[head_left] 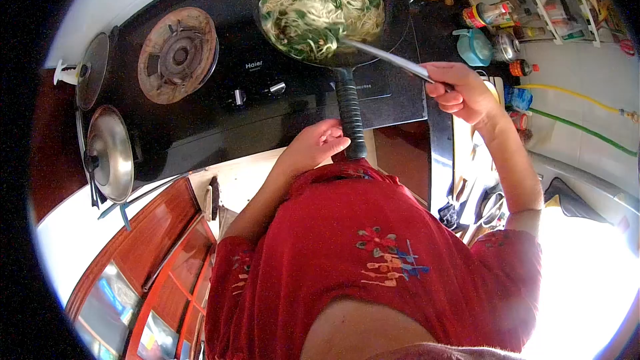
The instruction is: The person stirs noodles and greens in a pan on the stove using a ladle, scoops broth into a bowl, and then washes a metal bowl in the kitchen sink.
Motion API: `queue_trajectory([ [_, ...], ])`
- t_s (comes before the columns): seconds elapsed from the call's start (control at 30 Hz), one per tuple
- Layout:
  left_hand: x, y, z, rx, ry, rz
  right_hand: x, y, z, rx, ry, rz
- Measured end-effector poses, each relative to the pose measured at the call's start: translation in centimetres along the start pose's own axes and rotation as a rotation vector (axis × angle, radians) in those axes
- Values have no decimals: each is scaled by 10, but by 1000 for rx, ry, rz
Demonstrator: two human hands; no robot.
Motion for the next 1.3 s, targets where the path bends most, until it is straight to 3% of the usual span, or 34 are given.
queue_trajectory([
  [0.2,-18,-7,-9,27,-84,100,-37,-4,7,174,217,478],
  [0.3,-15,-5,-7,5,15,-61,-53,-2,4,242,304,831],
  [0.5,-10,-9,-3,-45,6,48,-62,18,-3,695,853,1809],
  [0.7,-7,-8,-3,-54,23,18,-41,12,-26,725,809,1912],
  [0.8,-7,-7,-4,-54,37,-10,-8,15,-48,594,692,1765],
  [0.87,-16,-7,-6,-55,36,4,19,29,-63,379,703,1319],
  [0.9,-19,-8,-7,-57,33,10,18,13,-54,259,458,1028],
  [1.0,-11,-9,-6,-78,31,89,14,13,-33,156,57,268],
  [1.03,-8,-9,-4,-72,48,54,15,22,-28,62,57,86],
  [1.17,-6,-6,-5,-66,63,-5,-2,22,3,64,60,71],
  [1.3,-9,-6,-8,-74,79,18,-22,28,26,227,175,428],
])
Point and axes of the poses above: each hand's wrist, its own z-axis away from the middle knuckle, its own y-axis out of the back of the hand, x = y × z, the point moved 3 cm from there along -z, towards the middle knuckle, and after that the axes turned 3 degrees about y, right-handed, at the moved point
